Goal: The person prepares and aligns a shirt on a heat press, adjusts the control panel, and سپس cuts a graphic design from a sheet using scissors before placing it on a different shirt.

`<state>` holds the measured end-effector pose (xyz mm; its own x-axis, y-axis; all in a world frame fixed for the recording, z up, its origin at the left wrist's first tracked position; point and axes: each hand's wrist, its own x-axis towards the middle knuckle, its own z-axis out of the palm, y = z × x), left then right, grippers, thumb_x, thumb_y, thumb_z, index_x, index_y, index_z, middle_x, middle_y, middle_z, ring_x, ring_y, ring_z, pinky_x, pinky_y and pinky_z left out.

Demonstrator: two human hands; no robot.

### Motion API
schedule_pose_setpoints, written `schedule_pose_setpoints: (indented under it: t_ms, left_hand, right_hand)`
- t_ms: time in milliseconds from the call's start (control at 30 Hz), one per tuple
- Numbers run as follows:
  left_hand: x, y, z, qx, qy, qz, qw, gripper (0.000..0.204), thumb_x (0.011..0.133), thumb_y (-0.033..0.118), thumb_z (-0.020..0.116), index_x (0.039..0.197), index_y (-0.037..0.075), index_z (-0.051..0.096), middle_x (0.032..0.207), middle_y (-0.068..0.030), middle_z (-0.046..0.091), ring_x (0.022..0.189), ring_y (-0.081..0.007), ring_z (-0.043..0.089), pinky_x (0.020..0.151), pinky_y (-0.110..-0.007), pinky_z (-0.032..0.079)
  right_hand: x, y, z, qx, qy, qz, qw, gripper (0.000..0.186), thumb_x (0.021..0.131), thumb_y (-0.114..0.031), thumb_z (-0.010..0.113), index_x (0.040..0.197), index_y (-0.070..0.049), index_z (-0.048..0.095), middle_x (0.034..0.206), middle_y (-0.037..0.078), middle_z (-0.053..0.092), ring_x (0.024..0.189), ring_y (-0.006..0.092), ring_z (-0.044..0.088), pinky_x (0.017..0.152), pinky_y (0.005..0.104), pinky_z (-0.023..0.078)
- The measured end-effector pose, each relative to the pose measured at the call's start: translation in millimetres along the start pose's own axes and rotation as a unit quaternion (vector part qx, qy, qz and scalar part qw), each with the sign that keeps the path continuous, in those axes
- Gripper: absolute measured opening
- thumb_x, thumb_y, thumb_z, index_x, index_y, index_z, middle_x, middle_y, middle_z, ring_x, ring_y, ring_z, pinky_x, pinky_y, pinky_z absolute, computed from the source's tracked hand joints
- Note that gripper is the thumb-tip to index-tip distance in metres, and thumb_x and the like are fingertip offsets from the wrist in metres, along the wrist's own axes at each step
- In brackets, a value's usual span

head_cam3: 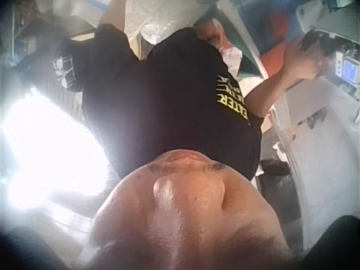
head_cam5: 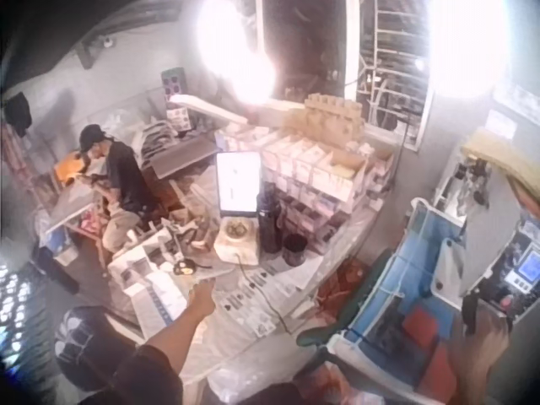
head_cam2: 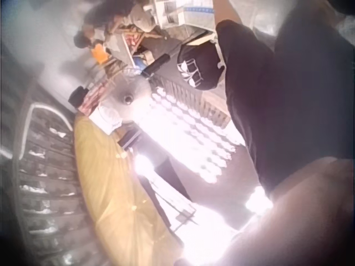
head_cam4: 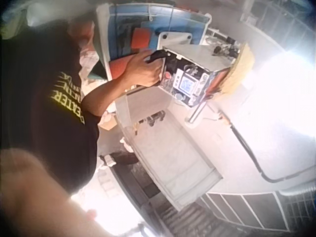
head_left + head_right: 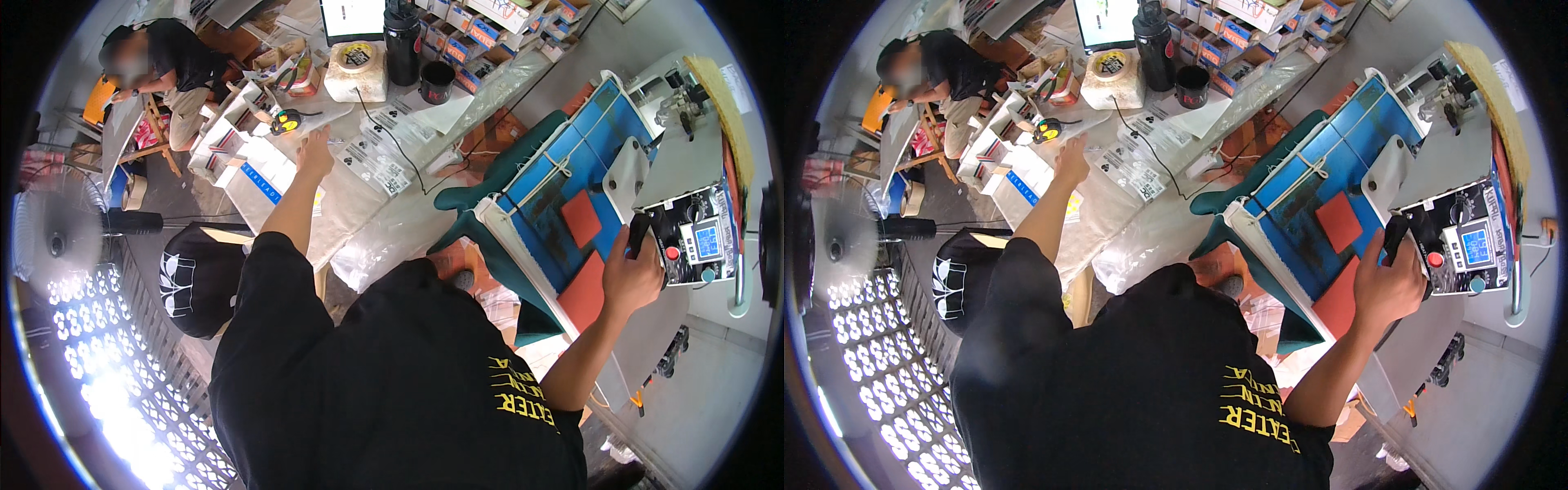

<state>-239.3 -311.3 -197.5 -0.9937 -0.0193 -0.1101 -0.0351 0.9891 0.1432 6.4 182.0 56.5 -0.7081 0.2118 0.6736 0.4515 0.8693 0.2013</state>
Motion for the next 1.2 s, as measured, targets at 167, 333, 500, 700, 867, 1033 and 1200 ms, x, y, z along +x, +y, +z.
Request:
schedule_pose_setpoints:
  t_ms: [167,333,500,700,867,1033,1200]
  left_hand:
    - [8,-13,24,0.114,0.026,0.076,0.990,0.047,0.087,0.007,0.060,0.132,0.017,0.055,0.125,-0.0065,0.056,0.122,-0.0252,0.053,0.109,-0.051,0.035]
    - [1,-13,22,0.009,0.060,0.078,0.995,0.019,0.087,0.011,0.063,0.105,0.011,0.070,0.106,-0.0085,0.066,0.109,-0.0262,0.061,0.097,-0.046,0.044]
    - [-58,45,4,-0.330,0.084,0.138,0.930,0.022,0.085,0.014,0.070,0.104,0.004,0.072,0.093,-0.0130,0.073,0.083,-0.0212,0.070,0.075,-0.034,0.055]
    - [-197,180,-84,-0.567,-0.151,0.285,0.758,0.022,0.083,0.007,0.073,0.104,0.002,0.072,0.095,-0.0098,0.073,0.088,-0.0191,0.069,0.079,-0.031,0.053]
    - [-209,191,-100,-0.585,-0.178,0.248,0.752,0.019,0.081,0.005,0.075,0.099,0.000,0.071,0.093,-0.0104,0.072,0.084,-0.0197,0.069,0.076,-0.030,0.053]
    - [-212,192,-101,-0.581,-0.169,0.241,0.759,0.017,0.084,0.010,0.076,0.096,-0.001,0.070,0.091,-0.0088,0.071,0.083,-0.0157,0.067,0.076,-0.029,0.053]
    - [-209,195,-96,-0.580,-0.293,0.178,0.739,0.019,0.086,0.013,0.076,0.095,0.001,0.065,0.086,-0.0017,0.064,0.080,-0.0087,0.060,0.074,-0.027,0.050]
  right_hand:
    - [1,-3,2,0.020,0.009,0.010,1.000,0.029,0.084,-0.033,0.073,0.100,-0.009,0.071,0.076,0.003,0.071,0.063,0.0232,0.067,0.061,0.0374,0.050]
    - [3,-7,-4,0.057,0.006,0.026,0.998,0.027,0.082,-0.026,0.074,0.100,-0.007,0.069,0.082,0.005,0.071,0.074,0.0245,0.068,0.068,0.0365,0.049]
    - [-25,-37,-26,0.267,0.155,0.019,0.951,0.012,0.082,-0.001,0.068,0.094,0.000,0.065,0.092,0.012,0.064,0.079,0.0286,0.061,0.080,0.0394,0.049]
    - [-74,-139,-12,0.661,-0.343,0.132,0.654,0.023,0.087,-0.008,0.071,0.108,0.000,0.066,0.094,0.012,0.064,0.078,0.0182,0.065,0.066,0.0283,0.050]
    - [-78,-140,-12,0.663,-0.348,0.064,0.660,0.016,0.088,-0.009,0.071,0.100,0.000,0.069,0.089,0.008,0.063,0.071,0.0141,0.060,0.064,0.0263,0.046]
    - [-77,-138,-13,0.637,-0.314,0.030,0.703,0.013,0.082,-0.005,0.074,0.094,0.000,0.070,0.088,0.010,0.065,0.072,0.0187,0.064,0.064,0.0292,0.050]
    - [-83,-131,-10,0.656,-0.339,0.055,0.672,0.012,0.084,-0.003,0.074,0.095,0.001,0.069,0.088,0.009,0.066,0.070,0.0164,0.064,0.064,0.0275,0.051]
